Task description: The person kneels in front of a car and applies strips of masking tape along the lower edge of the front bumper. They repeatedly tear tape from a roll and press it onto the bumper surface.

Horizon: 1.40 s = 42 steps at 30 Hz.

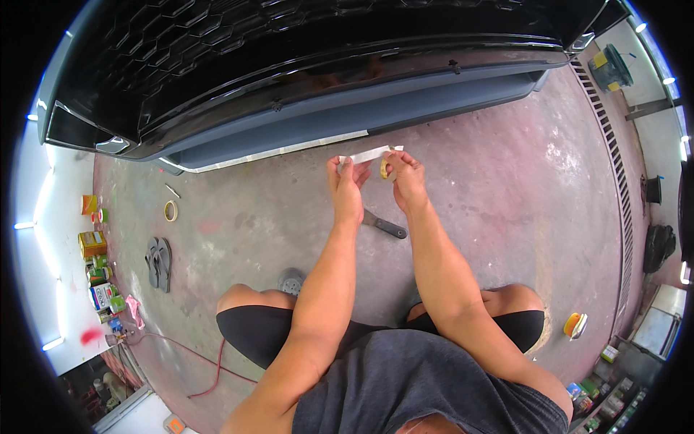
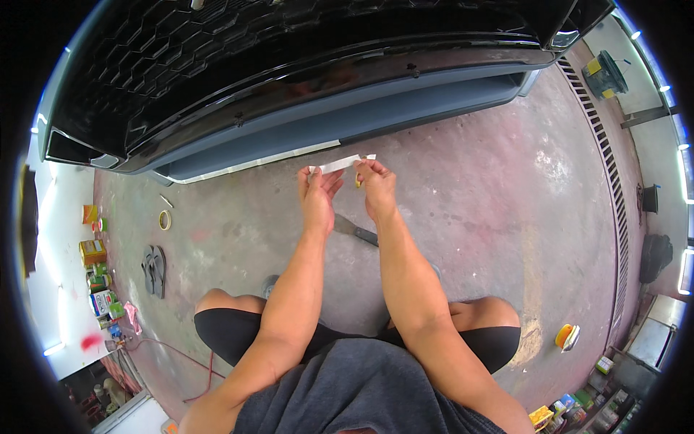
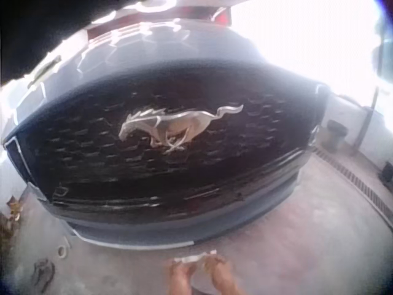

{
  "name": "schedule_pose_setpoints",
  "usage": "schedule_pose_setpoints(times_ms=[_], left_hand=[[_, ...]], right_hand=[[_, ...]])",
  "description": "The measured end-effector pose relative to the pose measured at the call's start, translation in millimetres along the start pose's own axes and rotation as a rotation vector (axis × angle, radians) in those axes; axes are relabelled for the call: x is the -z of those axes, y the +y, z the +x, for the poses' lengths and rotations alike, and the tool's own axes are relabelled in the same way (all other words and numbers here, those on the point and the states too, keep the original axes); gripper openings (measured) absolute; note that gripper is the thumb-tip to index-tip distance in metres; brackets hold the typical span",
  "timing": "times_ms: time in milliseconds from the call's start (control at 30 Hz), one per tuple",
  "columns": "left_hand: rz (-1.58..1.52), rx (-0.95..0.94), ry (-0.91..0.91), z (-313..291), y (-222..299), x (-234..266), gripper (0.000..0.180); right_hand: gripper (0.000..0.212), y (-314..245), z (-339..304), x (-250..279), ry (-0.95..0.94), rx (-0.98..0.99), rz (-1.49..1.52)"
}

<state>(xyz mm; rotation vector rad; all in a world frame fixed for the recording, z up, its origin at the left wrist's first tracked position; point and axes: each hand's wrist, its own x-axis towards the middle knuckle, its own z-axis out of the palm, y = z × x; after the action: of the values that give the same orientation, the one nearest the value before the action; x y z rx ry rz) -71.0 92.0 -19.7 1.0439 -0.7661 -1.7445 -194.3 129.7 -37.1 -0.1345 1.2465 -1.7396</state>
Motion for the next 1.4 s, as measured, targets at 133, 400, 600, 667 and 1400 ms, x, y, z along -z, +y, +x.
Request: schedule_pose_setpoints(times_ms=[133,400,600,667,1400], left_hand=[[0.287,-0.028,0.098,16.0,-2.1,3.9,0.016],[0.112,0.009,0.28,31.5,-3.8,-35.4,0.023],[-0.006,-0.01,0.403,36.3,-10.1,-48.4,0.023],[-0.023,-0.032,0.426,37.6,-8.5,-44.4,0.023],[0.182,-0.143,0.386,45.7,-15.9,-52.8,0.035]], right_hand=[[0.006,-7.7,3.2,-3.5,0.091,0.045,-0.034],[0.021,-20.4,20.7,-4.8,0.304,0.126,-0.198],[0.016,-26.5,28.9,-8.2,0.333,0.099,-0.179],[0.015,-28.1,26.1,-14.0,0.348,0.082,-0.186],[0.009,-25.6,46.8,-8.7,0.381,0.041,-0.047]])
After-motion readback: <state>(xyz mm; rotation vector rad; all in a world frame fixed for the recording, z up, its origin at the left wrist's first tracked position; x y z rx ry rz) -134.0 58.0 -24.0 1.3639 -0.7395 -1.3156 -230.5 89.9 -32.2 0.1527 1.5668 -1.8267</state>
